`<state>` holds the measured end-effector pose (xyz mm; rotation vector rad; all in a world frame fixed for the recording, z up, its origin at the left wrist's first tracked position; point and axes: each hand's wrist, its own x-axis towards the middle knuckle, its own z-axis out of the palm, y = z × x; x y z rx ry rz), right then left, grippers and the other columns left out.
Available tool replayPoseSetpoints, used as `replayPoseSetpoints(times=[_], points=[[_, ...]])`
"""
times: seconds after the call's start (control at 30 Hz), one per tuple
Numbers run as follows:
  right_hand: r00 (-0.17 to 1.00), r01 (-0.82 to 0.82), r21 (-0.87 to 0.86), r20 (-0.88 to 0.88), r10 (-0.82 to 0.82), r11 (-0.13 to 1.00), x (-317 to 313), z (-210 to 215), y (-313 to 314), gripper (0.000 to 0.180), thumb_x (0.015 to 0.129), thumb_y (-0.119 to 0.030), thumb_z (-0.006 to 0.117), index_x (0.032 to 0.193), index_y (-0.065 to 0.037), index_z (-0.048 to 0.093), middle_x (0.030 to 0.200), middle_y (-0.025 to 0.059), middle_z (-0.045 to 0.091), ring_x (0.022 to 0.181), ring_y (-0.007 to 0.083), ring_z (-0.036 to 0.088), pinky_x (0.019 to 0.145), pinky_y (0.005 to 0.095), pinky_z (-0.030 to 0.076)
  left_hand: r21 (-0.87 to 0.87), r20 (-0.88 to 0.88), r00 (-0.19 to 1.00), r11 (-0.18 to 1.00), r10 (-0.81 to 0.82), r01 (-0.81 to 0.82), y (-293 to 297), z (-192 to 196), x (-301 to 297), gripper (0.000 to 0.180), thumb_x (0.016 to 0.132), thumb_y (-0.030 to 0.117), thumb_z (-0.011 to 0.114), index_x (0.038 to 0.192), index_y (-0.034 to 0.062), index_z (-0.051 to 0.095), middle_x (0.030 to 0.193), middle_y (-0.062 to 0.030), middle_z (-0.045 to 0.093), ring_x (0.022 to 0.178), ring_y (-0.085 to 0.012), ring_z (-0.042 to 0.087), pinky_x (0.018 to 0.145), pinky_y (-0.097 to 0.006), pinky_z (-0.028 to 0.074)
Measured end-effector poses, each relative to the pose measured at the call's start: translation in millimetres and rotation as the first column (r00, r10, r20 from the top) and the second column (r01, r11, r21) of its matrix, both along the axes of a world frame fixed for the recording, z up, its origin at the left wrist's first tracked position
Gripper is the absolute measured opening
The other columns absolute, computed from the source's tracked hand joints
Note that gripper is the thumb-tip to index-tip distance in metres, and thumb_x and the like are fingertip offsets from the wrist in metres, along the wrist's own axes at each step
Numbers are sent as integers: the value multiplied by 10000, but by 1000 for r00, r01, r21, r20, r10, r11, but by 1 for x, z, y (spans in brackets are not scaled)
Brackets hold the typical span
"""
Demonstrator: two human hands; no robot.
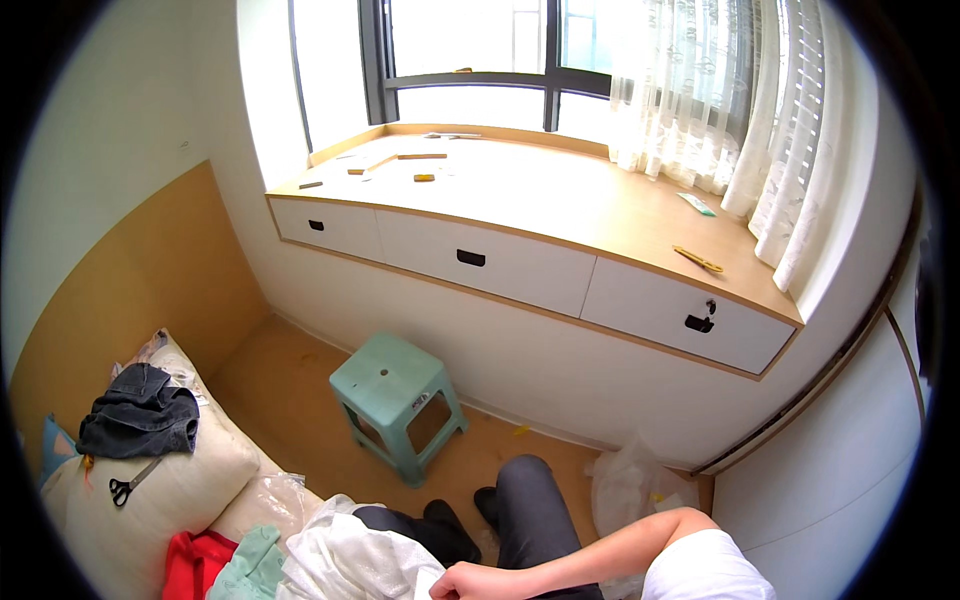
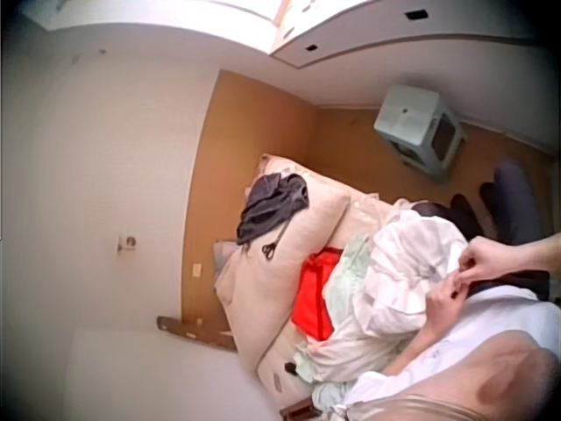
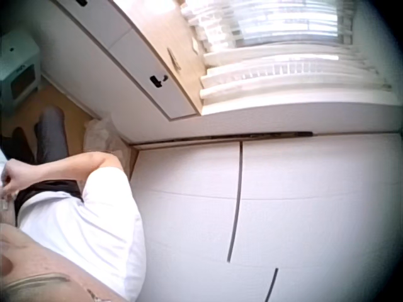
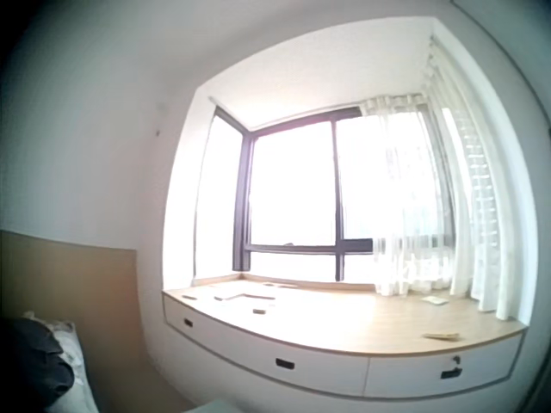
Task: The person uses a screwdriver to tighten screws on a window frame, then sits on the floor to handle and stitch a white fabric item with a needle and thread.
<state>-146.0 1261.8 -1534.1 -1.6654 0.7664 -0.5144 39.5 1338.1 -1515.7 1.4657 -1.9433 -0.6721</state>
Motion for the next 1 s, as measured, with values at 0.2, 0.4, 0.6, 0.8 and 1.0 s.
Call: replayPoseSetpoints(times=[0.2,0.4,0.6,0.8,1.0], points=[[990,-9,143,143,-12,990,2,-15,33,260,956,-264,709,897,-13,741,752,95,711,723,114,654,655,306,523,70,-41,999,997,-35,38,10,-2,13,179,834,142,709,992,57,706,840,-176,686,737,-394,652,652,-467,521],[997,79,361,-31,-72,929,15,-48,53,312,943,-304,719,804,-25,707,680,36,656,644,96,555,597,306,474,191,-112,994,981,-8,30,18,-9,24,137,805,115,737,924,48,728,782,-176,686,668,-331,664,616,-411,536],[999,46,300,-26,-41,953,11,-51,54,342,928,-334,731,759,-41,681,631,27,599,617,102,520,568,319,444,371,-267,953,928,141,-33,30,-21,22,85,839,72,762,905,22,744,751,-139,708,644,-183,654,613,-332,529],[990,96,375,-133,-49,922,9,-45,53,323,919,-346,746,792,-51,713,652,25,629,627,101,530,581,324,452,355,-365,905,931,218,-82,30,-12,18,86,848,62,777,908,9,745,735,-105,706,647,-121,625,604,-286,516],[947,315,29,59,-317,949,0,-23,34,140,850,-134,791,847,-11,725,674,76,646,572,110,566,536,285,458,547,-462,794,832,395,-95,24,-33,25,57,871,15,747,911,-12,717,839,-44,717,770,-84,647,689,-251,530]])
